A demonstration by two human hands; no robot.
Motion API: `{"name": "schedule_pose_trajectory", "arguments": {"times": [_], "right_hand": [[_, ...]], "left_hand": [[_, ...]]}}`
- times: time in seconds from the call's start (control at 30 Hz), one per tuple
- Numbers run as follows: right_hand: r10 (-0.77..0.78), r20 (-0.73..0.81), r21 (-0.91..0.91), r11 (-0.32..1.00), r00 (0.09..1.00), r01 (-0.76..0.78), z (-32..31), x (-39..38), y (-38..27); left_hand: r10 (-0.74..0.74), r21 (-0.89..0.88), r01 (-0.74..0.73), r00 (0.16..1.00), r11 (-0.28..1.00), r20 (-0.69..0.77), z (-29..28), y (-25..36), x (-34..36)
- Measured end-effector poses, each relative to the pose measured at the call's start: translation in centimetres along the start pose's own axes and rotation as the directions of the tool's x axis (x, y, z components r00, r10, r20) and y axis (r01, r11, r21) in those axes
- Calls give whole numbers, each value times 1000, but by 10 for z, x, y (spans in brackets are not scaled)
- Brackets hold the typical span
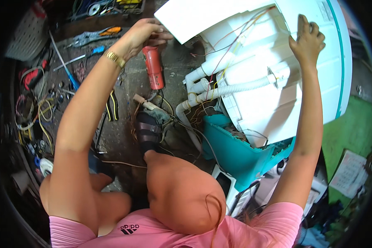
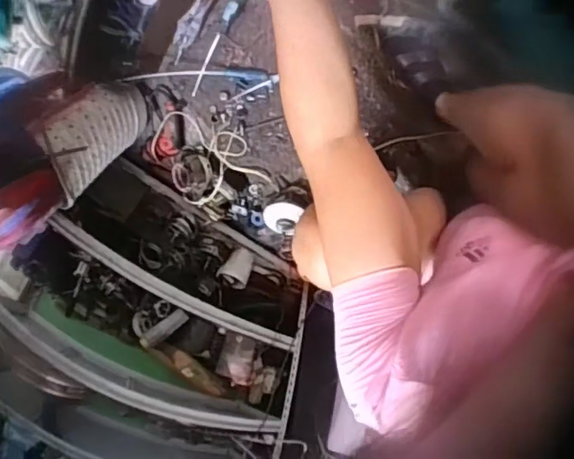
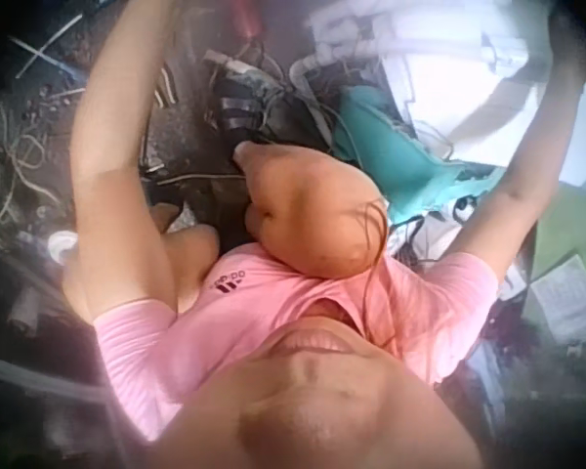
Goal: The person uses an angle grinder to smooth a metal part, creating sparks, then wipes it with a cloth. They then use a screwdriver to adjust a bolt on the part and later reach into a white appliance to adjust internal wiring.
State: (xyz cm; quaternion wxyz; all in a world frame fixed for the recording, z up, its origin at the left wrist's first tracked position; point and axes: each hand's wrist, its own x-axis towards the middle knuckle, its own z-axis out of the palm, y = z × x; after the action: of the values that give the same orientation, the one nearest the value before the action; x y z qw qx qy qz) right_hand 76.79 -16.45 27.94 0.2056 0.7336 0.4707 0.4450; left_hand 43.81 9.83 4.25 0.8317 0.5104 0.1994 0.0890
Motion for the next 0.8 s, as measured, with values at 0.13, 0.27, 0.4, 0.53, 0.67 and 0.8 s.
{"name": "schedule_pose_trajectory", "arguments": {"times": [0.13,0.27,0.4,0.53,0.67,0.8], "right_hand": [[-1,49,-32,999,999,2,-7,10,-10],[-7,14,-28,1000,1000,7,-10,9,-12],[-5,23,-2,1000,1000,5,-10,3,-7],[-75,-65,22,997,995,76,-5,14,-15],[-164,-32,-36,986,986,163,-5,12,5],[-178,-93,25,983,980,181,3,12,4]], "left_hand": [[19,26,-18,999,1000,-47,1,7,-6],[45,-23,-47,994,999,-98,-3,-7,-3],[43,-53,-53,984,997,-174,-6,-53,6],[213,279,-122,922,953,-323,-14,-175,37],[492,682,-190,825,707,-280,41,-194,86],[528,754,-207,822,623,-211,58,-203,156]]}}
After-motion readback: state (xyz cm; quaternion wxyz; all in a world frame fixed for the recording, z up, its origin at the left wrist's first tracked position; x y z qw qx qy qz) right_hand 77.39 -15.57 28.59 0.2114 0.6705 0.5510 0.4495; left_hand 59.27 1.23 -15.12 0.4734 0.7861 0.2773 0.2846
